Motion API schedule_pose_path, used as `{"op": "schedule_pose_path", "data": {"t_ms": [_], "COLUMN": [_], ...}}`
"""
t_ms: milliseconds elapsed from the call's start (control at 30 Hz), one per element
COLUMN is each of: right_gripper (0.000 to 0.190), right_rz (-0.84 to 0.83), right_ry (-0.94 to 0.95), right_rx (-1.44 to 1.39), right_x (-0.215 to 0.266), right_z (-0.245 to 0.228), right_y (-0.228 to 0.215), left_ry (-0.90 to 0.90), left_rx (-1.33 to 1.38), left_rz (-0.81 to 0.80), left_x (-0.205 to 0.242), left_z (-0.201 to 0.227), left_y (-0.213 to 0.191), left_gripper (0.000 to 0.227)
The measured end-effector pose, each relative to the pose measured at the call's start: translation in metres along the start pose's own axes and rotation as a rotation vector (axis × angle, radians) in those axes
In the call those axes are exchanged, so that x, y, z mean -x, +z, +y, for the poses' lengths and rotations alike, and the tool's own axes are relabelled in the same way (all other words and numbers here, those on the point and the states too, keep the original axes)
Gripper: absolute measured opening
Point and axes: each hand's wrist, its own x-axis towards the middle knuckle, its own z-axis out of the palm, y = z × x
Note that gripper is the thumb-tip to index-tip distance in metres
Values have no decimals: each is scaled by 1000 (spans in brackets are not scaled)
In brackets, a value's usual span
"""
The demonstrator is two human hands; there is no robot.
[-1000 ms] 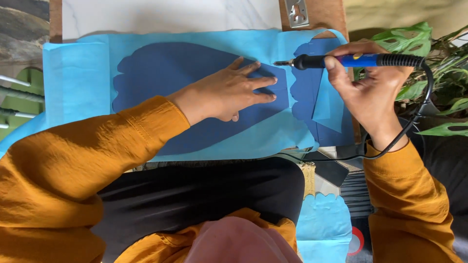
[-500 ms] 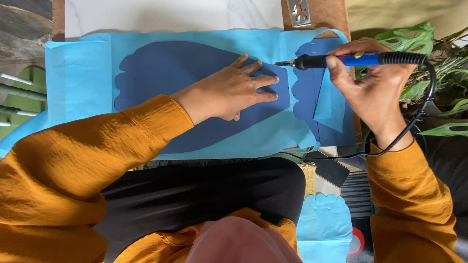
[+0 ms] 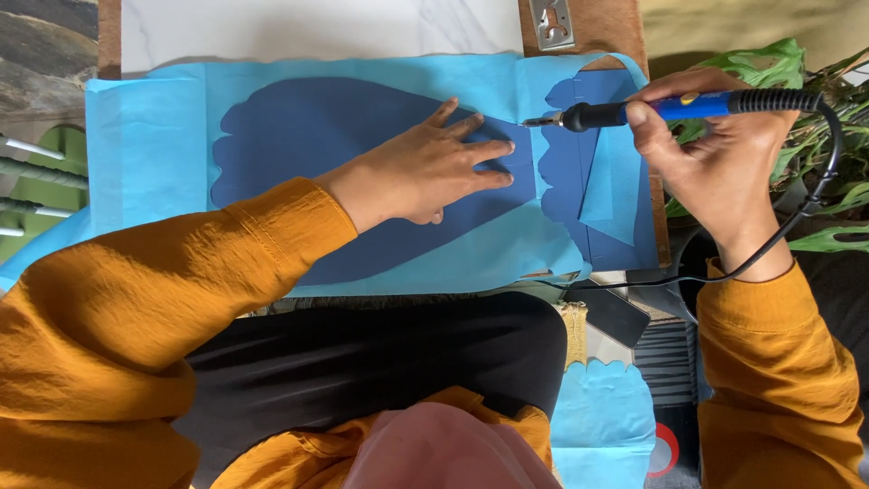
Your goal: Cutting a pattern out of blue synthetic fabric using a soldering iron as a heat cutter.
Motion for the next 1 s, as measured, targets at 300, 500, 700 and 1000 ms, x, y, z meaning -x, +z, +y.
{"op": "schedule_pose_path", "data": {"t_ms": [300,500,700,1000], "right_gripper": [21,22,21,21], "right_rz": [-16,-15,34,21], "right_ry": [-8,1,38,22], "right_rx": [-11,-15,-86,-89], "right_x": [4,7,4,-1], "right_z": [2,3,-5,-4], "right_y": [-7,-10,-6,6], "left_ry": [-1,-9,-4,-29], "left_rx": [3,19,21,-34], "left_rz": [-6,-34,-10,-2], "left_x": [0,-1,1,3], "left_z": [1,1,0,-2], "left_y": [-2,-2,-1,0], "left_gripper": [96,95,97,91]}}
